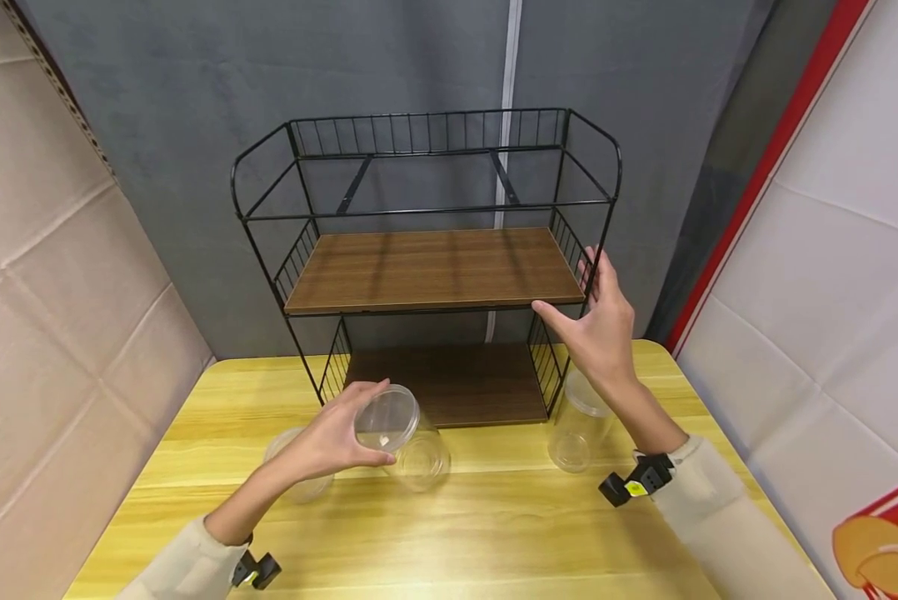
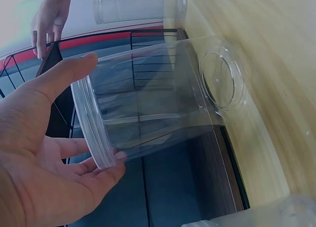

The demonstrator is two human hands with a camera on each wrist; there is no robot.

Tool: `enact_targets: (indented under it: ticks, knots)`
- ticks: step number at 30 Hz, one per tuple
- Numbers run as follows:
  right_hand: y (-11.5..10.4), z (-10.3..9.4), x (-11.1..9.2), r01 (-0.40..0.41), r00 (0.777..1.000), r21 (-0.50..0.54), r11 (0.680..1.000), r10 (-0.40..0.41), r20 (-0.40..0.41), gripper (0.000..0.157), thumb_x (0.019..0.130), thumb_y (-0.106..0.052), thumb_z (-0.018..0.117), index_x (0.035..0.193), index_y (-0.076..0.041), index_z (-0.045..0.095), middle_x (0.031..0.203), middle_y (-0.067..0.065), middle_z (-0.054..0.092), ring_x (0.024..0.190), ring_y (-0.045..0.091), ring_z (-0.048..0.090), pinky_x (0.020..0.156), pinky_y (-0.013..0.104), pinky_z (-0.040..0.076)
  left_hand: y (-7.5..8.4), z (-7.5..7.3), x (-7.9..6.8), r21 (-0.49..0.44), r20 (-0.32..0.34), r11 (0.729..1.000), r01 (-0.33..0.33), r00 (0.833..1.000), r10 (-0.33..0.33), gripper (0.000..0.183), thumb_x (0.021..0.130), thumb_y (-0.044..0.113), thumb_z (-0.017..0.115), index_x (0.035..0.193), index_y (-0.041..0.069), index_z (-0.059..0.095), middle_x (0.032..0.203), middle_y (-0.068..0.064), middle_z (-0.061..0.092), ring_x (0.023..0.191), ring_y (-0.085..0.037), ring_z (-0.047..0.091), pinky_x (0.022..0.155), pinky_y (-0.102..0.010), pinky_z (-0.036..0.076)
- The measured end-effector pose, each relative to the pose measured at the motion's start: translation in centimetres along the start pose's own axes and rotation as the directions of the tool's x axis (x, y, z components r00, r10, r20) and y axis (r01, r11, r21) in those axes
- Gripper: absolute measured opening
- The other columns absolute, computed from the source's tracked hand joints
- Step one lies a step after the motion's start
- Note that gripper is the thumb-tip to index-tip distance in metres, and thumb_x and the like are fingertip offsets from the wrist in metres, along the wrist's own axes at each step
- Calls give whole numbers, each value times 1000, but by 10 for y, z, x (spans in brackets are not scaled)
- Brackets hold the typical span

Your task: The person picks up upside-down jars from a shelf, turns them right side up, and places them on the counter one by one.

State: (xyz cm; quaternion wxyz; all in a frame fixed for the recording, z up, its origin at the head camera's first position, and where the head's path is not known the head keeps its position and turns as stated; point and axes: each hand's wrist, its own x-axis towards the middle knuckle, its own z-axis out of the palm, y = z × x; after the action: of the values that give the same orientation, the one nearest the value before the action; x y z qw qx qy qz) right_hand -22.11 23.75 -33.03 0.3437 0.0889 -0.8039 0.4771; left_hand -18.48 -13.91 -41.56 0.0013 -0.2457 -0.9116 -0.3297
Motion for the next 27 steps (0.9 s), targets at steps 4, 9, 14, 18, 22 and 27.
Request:
enact_targets:
  ticks: [4,9,14,18,22,27]
  knots:
    - [0,2,1,-5,1000,2,1000,5,-3,99,85,-3,89,166,-9,32,165,8,44,149,28,47,121,30,41,3,1,2,5,9,1000,-20,1000,20,112,68,33,101,161,5,44,149,-15,54,122,-31,62,99,-52,57]
    - [1,4,2,-27,1000,-25,999,27,0,94,87,-8,88,164,-5,34,161,14,49,148,29,50,121,31,41,7,6,5,12,32,999,-43,999,43,113,70,36,101,161,4,43,150,-15,53,127,-32,61,103,-53,56]
    - [2,4,3,-26,1000,-26,999,26,-5,92,88,-9,88,164,-5,35,160,15,50,147,29,50,121,31,41,10,11,9,21,15,997,-73,997,73,112,69,39,101,160,3,45,148,-14,54,127,-33,61,104,-54,56]
    - [2,6,3,-25,1000,-18,1000,25,-2,92,88,-8,87,163,-4,35,160,15,50,148,29,49,122,31,41,11,17,12,22,11,996,-82,997,82,112,70,42,100,160,4,46,149,-13,54,129,-33,60,105,-54,56]
    - [3,7,2,-20,1000,-16,1000,20,-1,91,88,-8,87,163,-3,36,160,16,50,148,29,50,122,31,41,11,22,12,22,10,997,-76,997,76,113,70,44,100,160,5,45,150,-13,53,132,-33,59,107,-53,55]
    - [4,6,1,-14,1000,-21,1000,14,-10,88,87,-6,88,161,-2,39,157,17,53,145,31,52,121,31,42,12,22,10,36,6,997,-69,998,69,115,69,48,100,160,6,45,155,-15,50,137,-35,56,107,-55,55]
